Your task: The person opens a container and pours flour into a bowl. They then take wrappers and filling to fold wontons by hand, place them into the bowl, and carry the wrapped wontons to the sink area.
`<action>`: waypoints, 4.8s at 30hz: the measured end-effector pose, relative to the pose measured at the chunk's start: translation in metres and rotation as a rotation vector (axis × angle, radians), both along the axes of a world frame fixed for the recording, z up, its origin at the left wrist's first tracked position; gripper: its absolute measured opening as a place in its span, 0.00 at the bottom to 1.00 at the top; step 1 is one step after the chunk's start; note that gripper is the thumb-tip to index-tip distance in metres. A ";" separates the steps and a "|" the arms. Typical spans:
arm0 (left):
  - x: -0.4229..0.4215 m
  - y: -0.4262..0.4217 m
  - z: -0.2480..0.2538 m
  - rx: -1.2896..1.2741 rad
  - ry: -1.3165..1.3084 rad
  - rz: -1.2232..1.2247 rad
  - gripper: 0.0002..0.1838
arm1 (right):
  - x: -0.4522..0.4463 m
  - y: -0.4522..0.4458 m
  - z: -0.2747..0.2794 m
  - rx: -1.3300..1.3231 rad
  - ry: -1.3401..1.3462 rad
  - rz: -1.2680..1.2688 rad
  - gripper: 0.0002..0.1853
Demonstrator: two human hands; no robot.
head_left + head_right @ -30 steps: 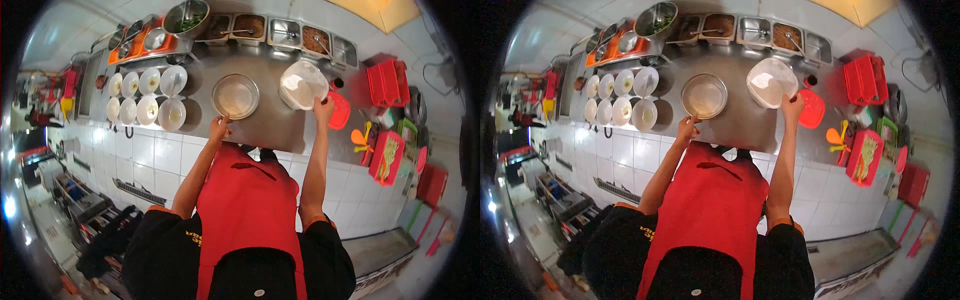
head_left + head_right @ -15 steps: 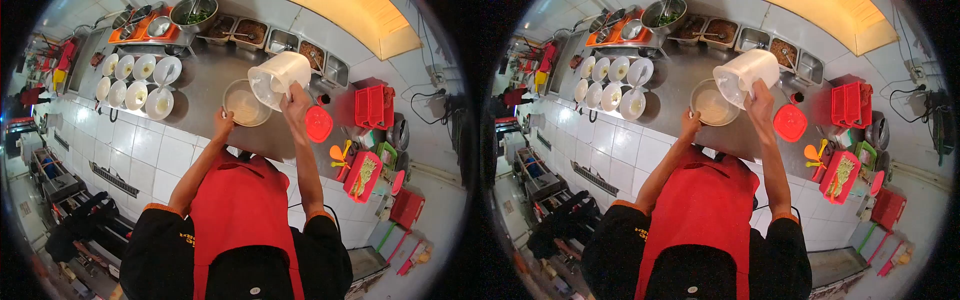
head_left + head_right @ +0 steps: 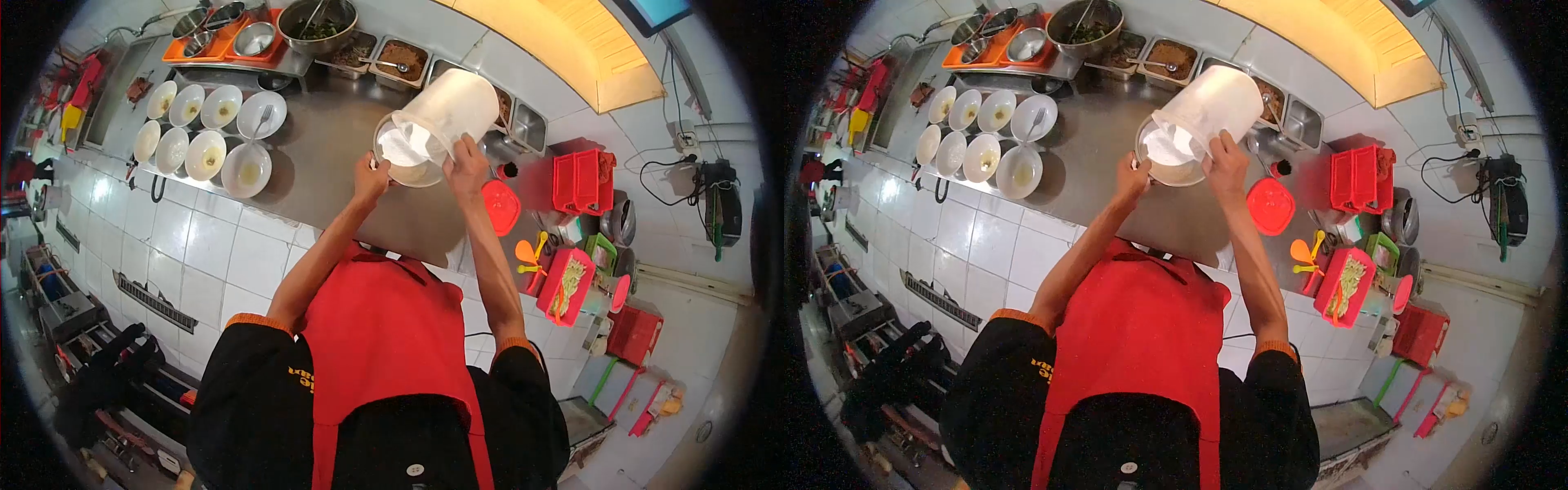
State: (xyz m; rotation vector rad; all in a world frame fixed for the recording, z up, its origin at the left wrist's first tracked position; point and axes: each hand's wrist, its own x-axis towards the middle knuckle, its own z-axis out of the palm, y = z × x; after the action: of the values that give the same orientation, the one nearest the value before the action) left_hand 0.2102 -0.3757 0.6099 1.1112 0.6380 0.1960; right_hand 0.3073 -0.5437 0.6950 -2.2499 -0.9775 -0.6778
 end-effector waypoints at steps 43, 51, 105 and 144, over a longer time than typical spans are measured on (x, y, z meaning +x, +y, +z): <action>-0.040 0.064 -0.083 0.023 0.081 -0.046 0.16 | 0.056 -0.070 -0.101 0.743 0.608 -0.672 0.11; -0.054 0.092 -0.145 0.052 -0.056 0.162 0.17 | 0.009 -0.092 -0.119 1.105 1.094 -0.687 0.13; 0.097 -0.089 0.003 0.378 0.054 -0.346 0.32 | 0.100 -0.088 0.034 0.249 0.163 -0.351 0.28; -0.041 -0.100 -0.013 0.093 0.066 -0.260 0.21 | 0.009 -0.094 -0.061 -0.203 0.977 -0.430 0.42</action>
State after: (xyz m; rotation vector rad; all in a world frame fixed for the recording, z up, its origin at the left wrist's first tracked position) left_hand 0.1691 -0.4753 0.5965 1.2829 0.5407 -0.0356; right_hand 0.3164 -0.6373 0.6337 -2.5228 -0.0786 0.4014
